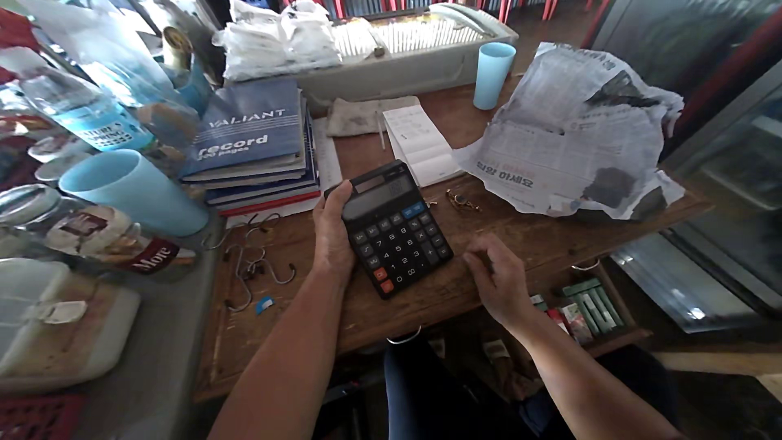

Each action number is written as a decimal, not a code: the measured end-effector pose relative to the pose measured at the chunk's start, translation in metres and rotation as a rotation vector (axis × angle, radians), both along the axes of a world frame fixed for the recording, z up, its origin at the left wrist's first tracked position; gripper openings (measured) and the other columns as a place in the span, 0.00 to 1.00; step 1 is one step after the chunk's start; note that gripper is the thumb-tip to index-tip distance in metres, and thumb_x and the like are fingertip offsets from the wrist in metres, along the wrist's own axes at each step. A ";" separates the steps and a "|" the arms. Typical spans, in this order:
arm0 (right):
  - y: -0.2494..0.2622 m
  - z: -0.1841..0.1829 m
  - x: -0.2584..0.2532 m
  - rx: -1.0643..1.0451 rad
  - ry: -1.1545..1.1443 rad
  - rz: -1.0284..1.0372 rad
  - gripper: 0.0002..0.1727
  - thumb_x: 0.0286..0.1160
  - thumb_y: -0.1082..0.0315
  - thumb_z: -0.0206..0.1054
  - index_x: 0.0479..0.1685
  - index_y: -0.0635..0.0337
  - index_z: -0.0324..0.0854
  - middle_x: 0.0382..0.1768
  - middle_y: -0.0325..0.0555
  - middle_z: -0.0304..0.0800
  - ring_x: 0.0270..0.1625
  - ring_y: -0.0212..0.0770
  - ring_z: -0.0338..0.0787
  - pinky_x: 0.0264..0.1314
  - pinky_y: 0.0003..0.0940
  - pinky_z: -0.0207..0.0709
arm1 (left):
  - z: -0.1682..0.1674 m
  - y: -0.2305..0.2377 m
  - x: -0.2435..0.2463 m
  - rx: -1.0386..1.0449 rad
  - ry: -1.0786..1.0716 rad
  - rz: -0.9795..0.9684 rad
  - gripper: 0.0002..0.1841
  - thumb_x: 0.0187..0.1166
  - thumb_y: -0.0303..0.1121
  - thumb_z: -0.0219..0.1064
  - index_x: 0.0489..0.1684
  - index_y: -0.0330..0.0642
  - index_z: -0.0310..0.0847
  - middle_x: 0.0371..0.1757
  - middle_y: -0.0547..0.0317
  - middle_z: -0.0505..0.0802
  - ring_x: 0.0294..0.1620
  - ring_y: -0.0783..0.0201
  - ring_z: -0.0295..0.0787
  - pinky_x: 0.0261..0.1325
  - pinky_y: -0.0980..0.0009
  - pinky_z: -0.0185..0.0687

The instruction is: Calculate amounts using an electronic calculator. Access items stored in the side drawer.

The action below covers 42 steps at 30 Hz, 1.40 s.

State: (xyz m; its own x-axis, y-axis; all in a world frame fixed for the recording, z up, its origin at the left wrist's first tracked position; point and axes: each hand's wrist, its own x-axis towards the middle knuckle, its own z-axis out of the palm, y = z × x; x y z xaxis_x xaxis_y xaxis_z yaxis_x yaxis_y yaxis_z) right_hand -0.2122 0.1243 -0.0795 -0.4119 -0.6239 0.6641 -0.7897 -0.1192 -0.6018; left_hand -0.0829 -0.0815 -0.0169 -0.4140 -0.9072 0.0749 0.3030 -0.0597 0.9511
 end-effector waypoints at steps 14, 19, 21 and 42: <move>-0.004 0.003 0.007 0.235 0.231 0.053 0.26 0.74 0.82 0.61 0.64 0.46 0.90 0.82 0.65 0.70 0.86 0.69 0.66 0.81 0.61 0.70 | 0.001 0.001 -0.001 0.003 -0.013 0.008 0.13 0.87 0.43 0.56 0.53 0.44 0.79 0.38 0.60 0.95 0.40 0.68 0.95 0.45 0.69 0.92; -0.002 0.003 0.008 0.230 0.241 0.078 0.24 0.72 0.83 0.61 0.59 0.49 0.92 0.79 0.66 0.74 0.85 0.69 0.68 0.83 0.61 0.68 | 0.000 -0.001 0.000 -0.001 -0.002 0.004 0.14 0.88 0.42 0.55 0.54 0.43 0.79 0.38 0.60 0.95 0.41 0.68 0.95 0.46 0.68 0.92; 0.000 0.004 0.012 0.151 0.179 0.140 0.16 0.75 0.80 0.62 0.47 0.55 0.94 0.73 0.66 0.79 0.83 0.65 0.72 0.83 0.57 0.69 | 0.002 0.000 0.000 -0.006 -0.044 0.000 0.15 0.88 0.44 0.55 0.57 0.44 0.78 0.39 0.61 0.94 0.41 0.69 0.94 0.46 0.68 0.92; -0.027 0.010 0.039 0.214 0.357 0.077 0.27 0.67 0.84 0.66 0.61 0.46 0.92 0.84 0.65 0.68 0.88 0.73 0.62 0.85 0.69 0.61 | -0.002 -0.004 0.000 -0.027 -0.017 -0.020 0.14 0.87 0.43 0.56 0.54 0.43 0.79 0.37 0.60 0.95 0.39 0.67 0.95 0.44 0.68 0.93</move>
State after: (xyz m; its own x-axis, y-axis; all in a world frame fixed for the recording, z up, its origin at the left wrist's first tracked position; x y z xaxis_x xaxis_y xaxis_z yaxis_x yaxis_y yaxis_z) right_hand -0.1735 0.0974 -0.0694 -0.1260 -0.7831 0.6090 -0.9468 -0.0884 -0.3095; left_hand -0.0832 -0.0859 -0.0188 -0.4339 -0.8962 0.0922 0.2854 -0.0396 0.9576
